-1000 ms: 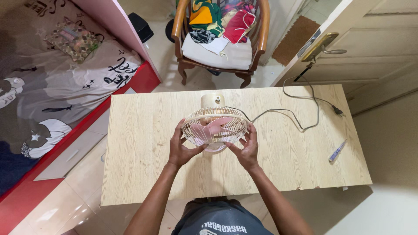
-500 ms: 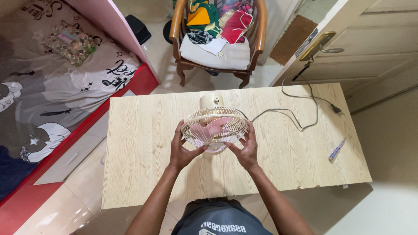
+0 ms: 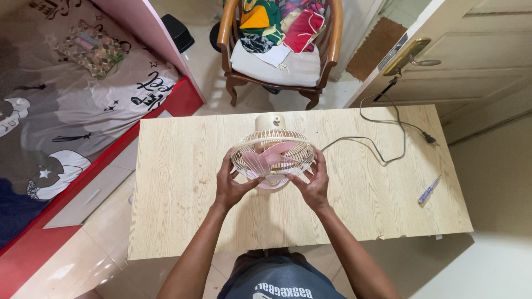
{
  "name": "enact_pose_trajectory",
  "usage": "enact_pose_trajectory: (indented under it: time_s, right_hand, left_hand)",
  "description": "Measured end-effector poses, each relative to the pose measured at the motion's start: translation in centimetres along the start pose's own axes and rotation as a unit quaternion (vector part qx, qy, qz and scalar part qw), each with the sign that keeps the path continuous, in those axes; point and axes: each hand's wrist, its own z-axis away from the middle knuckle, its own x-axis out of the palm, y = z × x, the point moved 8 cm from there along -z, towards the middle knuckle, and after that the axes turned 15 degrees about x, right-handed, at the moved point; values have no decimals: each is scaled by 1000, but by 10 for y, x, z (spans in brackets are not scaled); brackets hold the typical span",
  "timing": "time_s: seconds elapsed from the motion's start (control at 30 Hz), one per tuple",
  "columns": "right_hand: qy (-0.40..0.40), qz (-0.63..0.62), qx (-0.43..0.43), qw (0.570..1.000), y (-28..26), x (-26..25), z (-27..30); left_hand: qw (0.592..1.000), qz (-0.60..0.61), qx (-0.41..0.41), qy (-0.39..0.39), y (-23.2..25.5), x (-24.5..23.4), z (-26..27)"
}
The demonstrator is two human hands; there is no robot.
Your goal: The person disassembles a small electric fan on a wooden table. They remove the front grille, then the fan blades, and finally the rear grille, placing each part on the table. The person uses a screwdriver to loosen a screw on the fan's motor housing.
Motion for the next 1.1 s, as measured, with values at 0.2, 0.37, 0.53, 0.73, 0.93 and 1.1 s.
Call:
enact_pose_trajectory:
  time_s: [0.2,0.37,0.53,0.73,0.93,1.1]
  right_hand:
    - [-2,21,-7,1000,-3,0,-3]
    - [1,60,-8,998,5,-6,2]
    - [54,88,8,995,23,-33,23]
    - [144,82,51,985,41,-70,54]
    - [236,160,64,956,40,-96,81]
    - [317,144,89,933,44,-130,102]
  left_hand:
    - [1000,2,1,13,-3,0,-1]
    - [999,26,24,29,2,7,12]
    - [988,-29,-149,0,-14,33,51]
    - [977,-80,-174,-97,-6,66,70]
    - [967,-41,-60,-244,25,107,48]
    - [950,-41,-4,-311,34,155,36]
